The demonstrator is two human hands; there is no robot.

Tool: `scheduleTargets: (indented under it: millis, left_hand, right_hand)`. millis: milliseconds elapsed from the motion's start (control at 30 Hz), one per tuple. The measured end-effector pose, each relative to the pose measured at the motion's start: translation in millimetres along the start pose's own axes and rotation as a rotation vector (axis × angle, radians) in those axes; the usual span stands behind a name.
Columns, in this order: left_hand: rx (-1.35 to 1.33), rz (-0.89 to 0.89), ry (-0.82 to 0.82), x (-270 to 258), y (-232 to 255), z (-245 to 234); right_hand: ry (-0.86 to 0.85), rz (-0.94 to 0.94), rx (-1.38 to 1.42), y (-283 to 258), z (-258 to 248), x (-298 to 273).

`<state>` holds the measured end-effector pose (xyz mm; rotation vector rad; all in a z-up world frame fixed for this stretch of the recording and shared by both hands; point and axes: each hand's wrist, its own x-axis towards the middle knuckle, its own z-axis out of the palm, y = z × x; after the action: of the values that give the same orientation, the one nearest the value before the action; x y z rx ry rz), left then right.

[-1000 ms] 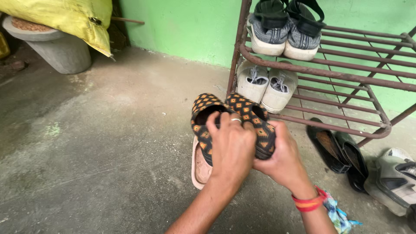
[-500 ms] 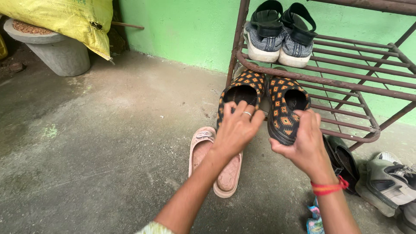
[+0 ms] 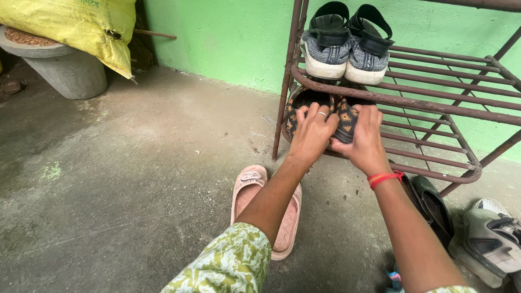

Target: The person wipes a pair of black shoes with a cloth, cleaning the exterior surfaces. They handle each shoe individually, turning them to wipe different sides, and place them back on the floor.

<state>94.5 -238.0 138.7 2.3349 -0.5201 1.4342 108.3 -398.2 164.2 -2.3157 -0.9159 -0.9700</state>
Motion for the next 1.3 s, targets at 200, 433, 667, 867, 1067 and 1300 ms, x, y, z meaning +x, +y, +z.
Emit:
scheduleTargets:
  millis: [200, 433, 667, 867, 1067, 1300]
  left_hand:
    - [-0.156, -0.190, 0.004, 6.8, -3.0, -14.2]
    - [-0.565, -0.648, -0.072, -31.6, -12.4, -30.6]
    - [-0.389, -0.942, -0.165, -11.6, -20.3, -5.6]
    - [-0.145, -0.875, -0.194, 9.7, -27.9, 8.8]
    - [-0.062, -0.832, -0.162, 17.4, -62.3, 43.9]
    - [-0.111, -0.837, -0.429, 37.9, -92.4, 58.8]
  right_hand:
    - [0.012, 0.012, 0.134, 23.9, 7.6, 12.5]
    - [0.058, 0.265, 0.101, 11.4, 8.0, 0.6]
    - [0.010, 0.701, 0.288, 13.4, 19.0, 6.1]
    - [0.074, 0.691, 0.297, 18.5, 39.7, 17.5]
    - [-0.020, 0.706, 0.299, 32.2, 67.7, 23.9]
    - [0.003, 0.718, 0.194, 54.3, 92.6, 20.7]
